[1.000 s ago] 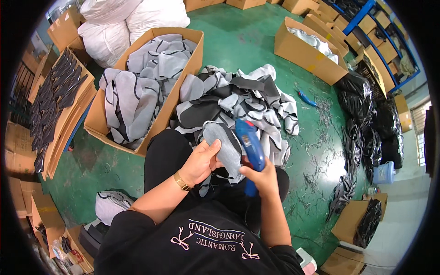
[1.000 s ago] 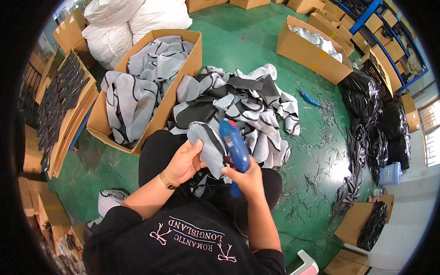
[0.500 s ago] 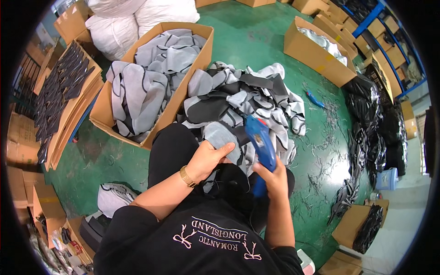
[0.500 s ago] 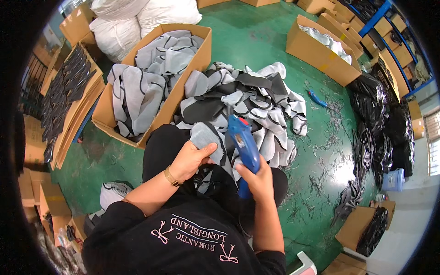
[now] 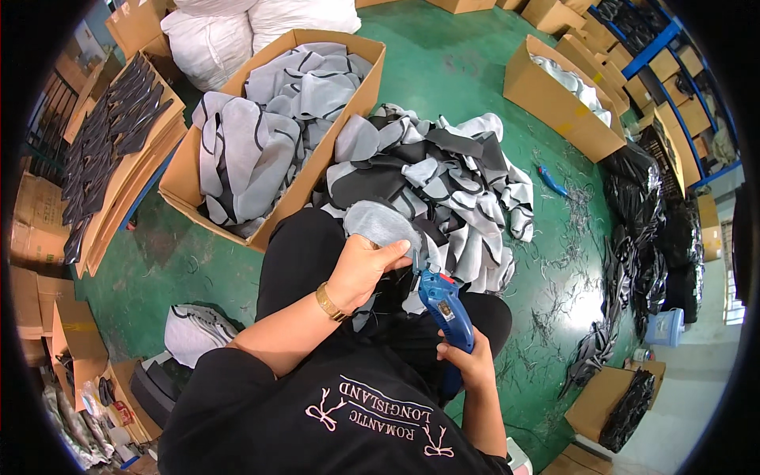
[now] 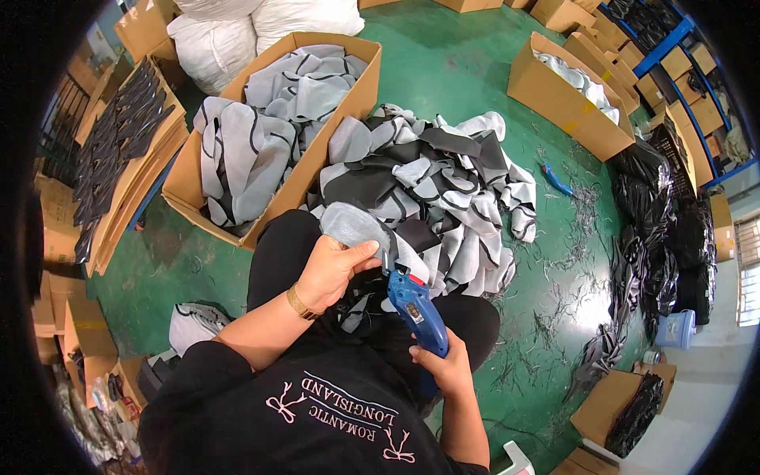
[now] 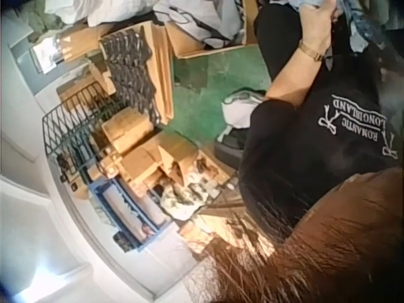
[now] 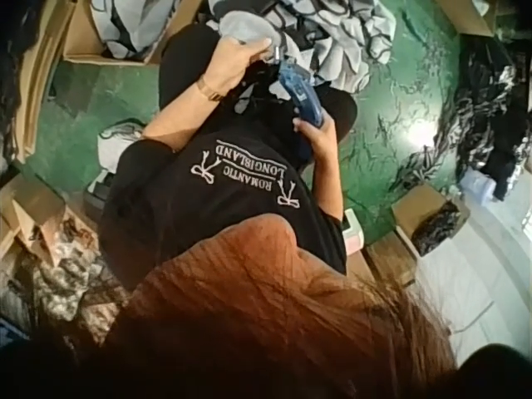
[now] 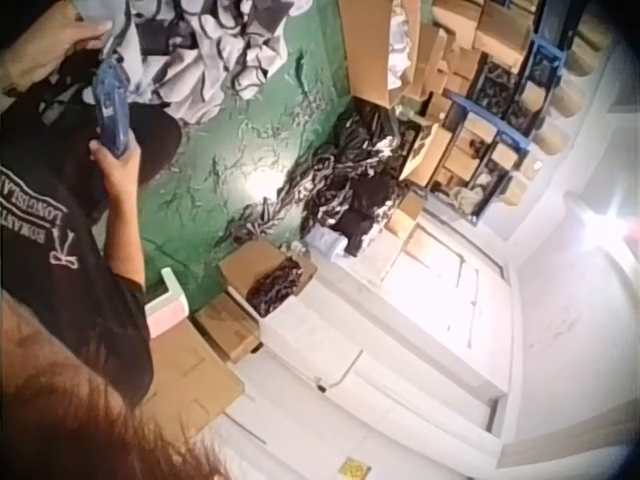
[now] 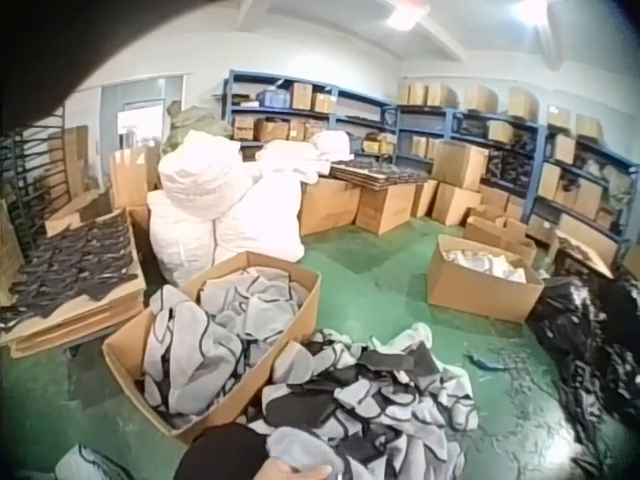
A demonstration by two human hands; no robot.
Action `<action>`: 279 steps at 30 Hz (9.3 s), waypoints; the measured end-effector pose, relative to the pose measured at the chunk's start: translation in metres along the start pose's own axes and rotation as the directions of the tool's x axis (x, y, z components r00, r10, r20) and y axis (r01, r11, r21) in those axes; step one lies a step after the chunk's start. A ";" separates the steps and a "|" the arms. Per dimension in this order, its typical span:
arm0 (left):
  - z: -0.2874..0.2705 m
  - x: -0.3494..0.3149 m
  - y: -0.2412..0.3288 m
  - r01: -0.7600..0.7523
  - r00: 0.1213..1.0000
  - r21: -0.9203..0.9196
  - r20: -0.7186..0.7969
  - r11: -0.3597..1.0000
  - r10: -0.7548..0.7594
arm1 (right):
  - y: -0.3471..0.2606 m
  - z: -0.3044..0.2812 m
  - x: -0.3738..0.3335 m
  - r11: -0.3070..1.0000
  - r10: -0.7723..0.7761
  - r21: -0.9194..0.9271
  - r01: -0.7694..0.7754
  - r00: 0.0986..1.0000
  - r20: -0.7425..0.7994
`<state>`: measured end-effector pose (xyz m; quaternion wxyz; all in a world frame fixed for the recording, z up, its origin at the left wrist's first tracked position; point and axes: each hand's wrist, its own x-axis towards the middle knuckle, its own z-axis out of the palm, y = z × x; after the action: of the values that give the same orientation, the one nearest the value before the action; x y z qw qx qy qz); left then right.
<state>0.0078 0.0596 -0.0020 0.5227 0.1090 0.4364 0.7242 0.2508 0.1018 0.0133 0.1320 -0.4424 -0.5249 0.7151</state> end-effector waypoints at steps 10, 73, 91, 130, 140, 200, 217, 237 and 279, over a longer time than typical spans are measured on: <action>0.005 -0.004 0.005 -0.048 0.998 0.057 0.036 0.997 0.046 | -0.001 -0.004 0.003 0.996 0.012 0.091 -0.013 1.000 0.006; -0.002 0.011 0.021 0.149 0.924 0.035 0.351 0.988 -0.152 | 0.002 -0.022 0.026 0.941 0.015 0.300 -0.156 0.905 0.424; 0.009 -0.008 0.020 0.058 0.902 0.065 0.425 0.996 -0.080 | -0.001 -0.001 0.034 0.695 -0.093 0.690 -0.201 0.927 0.364; 0.000 0.005 0.012 0.018 0.972 0.102 0.233 0.995 -0.042 | -0.029 -0.014 -0.001 0.997 -0.076 -0.035 0.074 0.997 -0.034; -0.001 -0.001 0.010 -0.114 0.974 0.323 0.224 0.940 0.041 | -0.025 -0.015 0.002 1.000 -0.001 -0.004 0.001 0.999 0.041; 0.014 0.008 0.005 -0.091 0.995 -0.098 0.040 0.991 0.096 | -0.023 -0.004 0.000 0.994 -0.090 0.060 0.091 0.996 -0.016; 0.018 -0.001 0.008 -0.346 0.934 0.324 0.211 0.881 0.289 | -0.024 -0.014 -0.001 0.992 -0.047 0.114 0.045 0.999 0.012; 0.012 -0.003 0.023 -0.532 0.813 0.566 0.550 0.630 0.192 | -0.046 -0.020 0.009 0.976 -0.058 0.213 0.044 0.996 0.062; 0.020 -0.008 0.006 0.126 0.935 -0.109 0.344 0.986 -0.081 | 0.010 -0.018 0.005 0.864 0.003 0.455 -0.216 0.906 0.424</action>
<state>0.0194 0.0627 0.0171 0.6333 0.1746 0.2972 0.6929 0.2644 0.1126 0.0014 0.0857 -0.2643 -0.3149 0.9076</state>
